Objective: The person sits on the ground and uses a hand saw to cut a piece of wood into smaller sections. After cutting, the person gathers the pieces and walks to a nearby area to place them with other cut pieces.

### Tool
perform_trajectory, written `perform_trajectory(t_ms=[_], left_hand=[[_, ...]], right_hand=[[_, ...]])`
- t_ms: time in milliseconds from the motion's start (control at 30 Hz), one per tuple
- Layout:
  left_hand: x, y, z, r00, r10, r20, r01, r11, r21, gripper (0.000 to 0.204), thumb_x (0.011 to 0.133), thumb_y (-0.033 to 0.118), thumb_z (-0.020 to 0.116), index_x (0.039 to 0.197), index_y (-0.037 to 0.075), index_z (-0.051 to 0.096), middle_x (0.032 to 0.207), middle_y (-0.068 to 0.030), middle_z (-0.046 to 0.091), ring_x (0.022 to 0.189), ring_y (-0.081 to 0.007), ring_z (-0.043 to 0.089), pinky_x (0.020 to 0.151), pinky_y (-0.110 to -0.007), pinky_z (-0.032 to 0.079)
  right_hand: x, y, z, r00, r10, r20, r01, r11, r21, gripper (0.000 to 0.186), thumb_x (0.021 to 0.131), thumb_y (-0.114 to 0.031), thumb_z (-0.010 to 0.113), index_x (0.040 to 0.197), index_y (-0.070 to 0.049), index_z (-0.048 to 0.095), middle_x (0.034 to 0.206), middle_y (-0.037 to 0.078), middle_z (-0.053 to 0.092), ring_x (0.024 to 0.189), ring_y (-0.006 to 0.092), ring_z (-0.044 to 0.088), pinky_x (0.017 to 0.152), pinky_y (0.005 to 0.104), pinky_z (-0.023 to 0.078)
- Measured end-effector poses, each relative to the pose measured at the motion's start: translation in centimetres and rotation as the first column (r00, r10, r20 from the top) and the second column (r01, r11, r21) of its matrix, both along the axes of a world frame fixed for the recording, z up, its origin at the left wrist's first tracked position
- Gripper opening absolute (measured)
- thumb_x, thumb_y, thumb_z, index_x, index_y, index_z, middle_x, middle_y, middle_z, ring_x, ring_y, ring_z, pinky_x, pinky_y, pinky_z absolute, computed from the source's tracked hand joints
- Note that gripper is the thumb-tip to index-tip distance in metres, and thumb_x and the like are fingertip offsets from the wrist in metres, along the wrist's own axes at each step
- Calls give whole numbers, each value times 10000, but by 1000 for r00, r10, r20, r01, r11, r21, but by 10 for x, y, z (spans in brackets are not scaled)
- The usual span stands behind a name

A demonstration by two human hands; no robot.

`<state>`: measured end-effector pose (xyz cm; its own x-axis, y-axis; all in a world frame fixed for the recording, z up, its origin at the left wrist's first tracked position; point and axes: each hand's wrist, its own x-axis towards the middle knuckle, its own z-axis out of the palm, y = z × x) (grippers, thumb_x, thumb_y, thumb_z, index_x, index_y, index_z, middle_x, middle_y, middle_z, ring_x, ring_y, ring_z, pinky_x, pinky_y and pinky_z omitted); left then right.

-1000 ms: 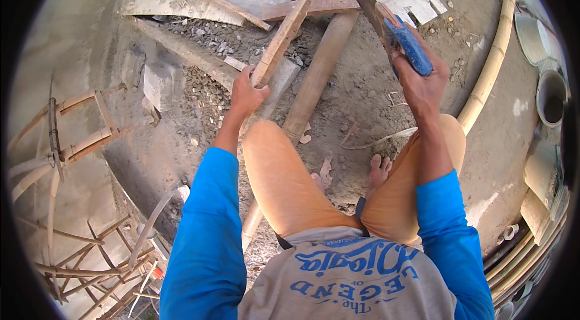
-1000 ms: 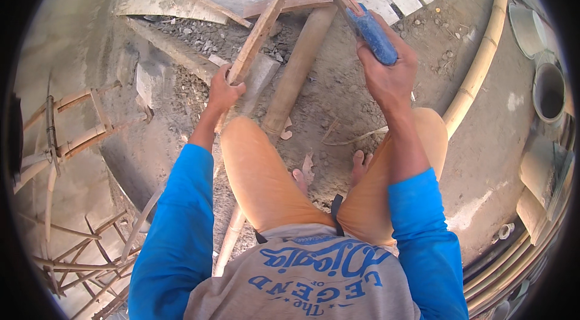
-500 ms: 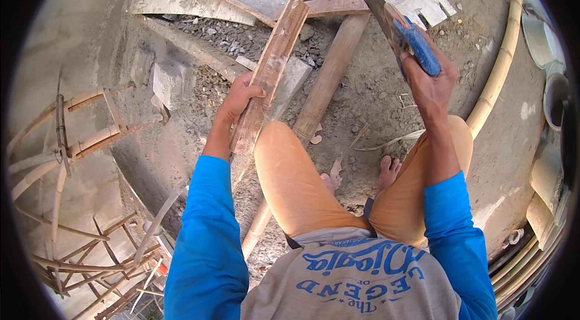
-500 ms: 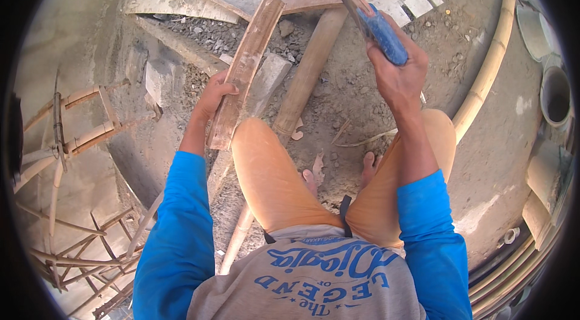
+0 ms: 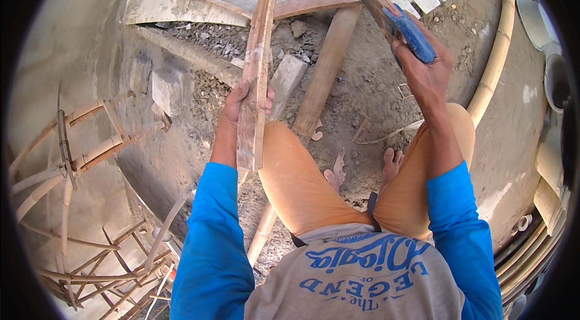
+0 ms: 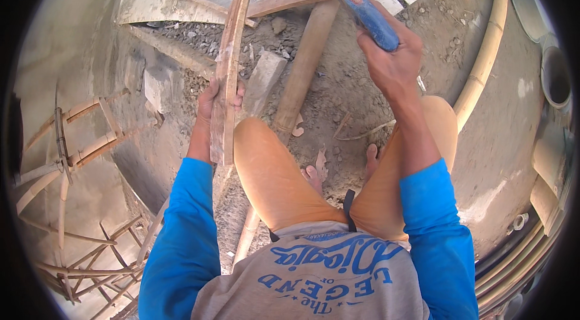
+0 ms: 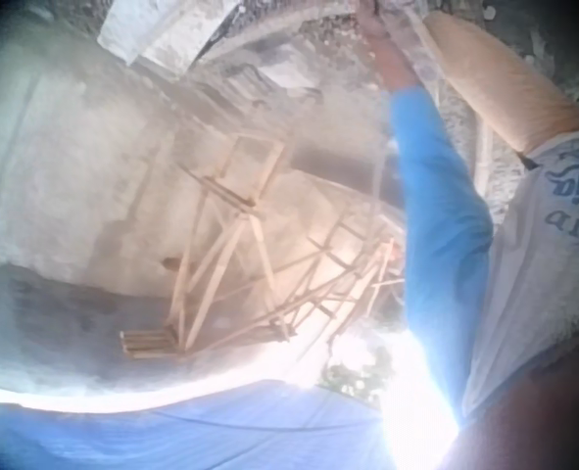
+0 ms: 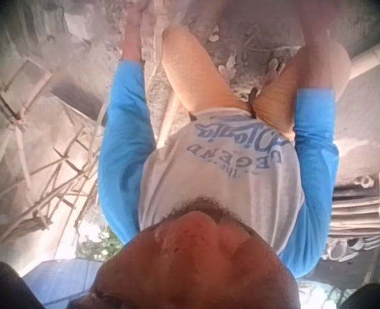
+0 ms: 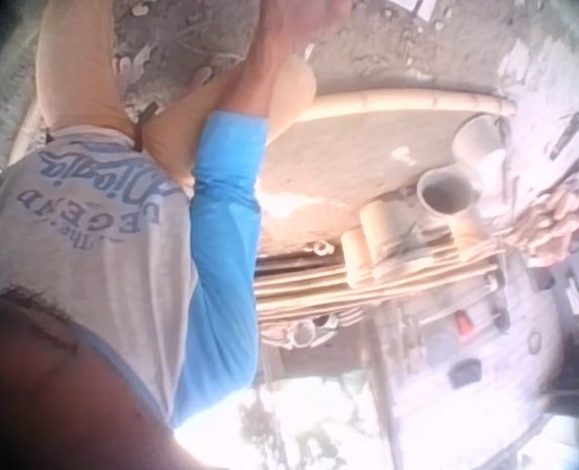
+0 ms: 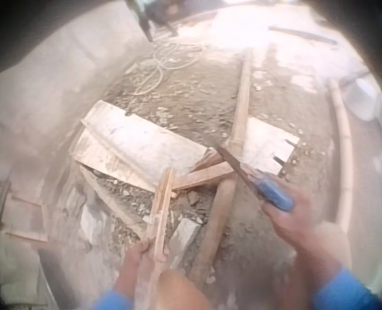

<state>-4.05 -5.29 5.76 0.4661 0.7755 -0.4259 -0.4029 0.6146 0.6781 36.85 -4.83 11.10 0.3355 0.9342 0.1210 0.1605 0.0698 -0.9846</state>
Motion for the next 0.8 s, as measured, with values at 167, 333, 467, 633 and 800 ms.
perform_trajectory(t_ms=[167, 333, 467, 633, 800], left_hand=[[5, -4, 0, 1000, 0, -28, -2, 998, -55, 714, 929, 516, 750, 1348, -23, 538, 1022, -200, 705, 794, -245, 743, 679, -364, 645], [15, 18, 30, 905, -108, -412, 116, 993, -4, 539, 959, 351, 754, 1320, -3, 568, 1019, -182, 725, 826, -244, 748, 696, -368, 634], [17, 46, 30, 320, 93, -943, 373, 902, 216, 491, 893, 225, 776, 1267, -20, 571, 994, -209, 732, 906, -333, 742, 795, -462, 596], [59, 51, 42, -341, 302, -890, 461, 879, 122, 455, 812, 184, 807, 1135, -18, 558, 1040, -247, 706, 1012, -449, 697, 898, -541, 542], [50, 37, 12, -302, 382, -873, 434, 871, 231, 441, 800, 161, 822, 1112, -10, 562, 1121, -259, 670, 1036, -462, 680, 891, -546, 541]], right_hand=[[2, -1, -2, 1000, 24, -9, -24, 1000, -3, 467, 854, -32, 701, 1320, 0, 712, 910, -28, 701, 792, 37, 593, 741, 208, 493], [-3, 0, -4, 1000, 17, 5, -17, 999, 35, 464, 858, -35, 707, 1320, 8, 708, 901, -29, 696, 782, 35, 588, 730, 210, 496], [-9, 0, -1, 999, 47, 26, -49, 996, 75, 471, 859, -36, 719, 1327, 9, 703, 896, -29, 694, 775, 36, 587, 724, 207, 492], [-8, -4, 1, 998, 66, 19, -66, 998, -1, 473, 857, -31, 721, 1328, 7, 703, 885, -33, 692, 773, 37, 587, 730, 205, 488], [-10, -5, 1, 998, 65, 18, -65, 998, 11, 475, 857, -29, 718, 1330, 9, 701, 872, -39, 682, 762, 34, 580, 721, 200, 483]])
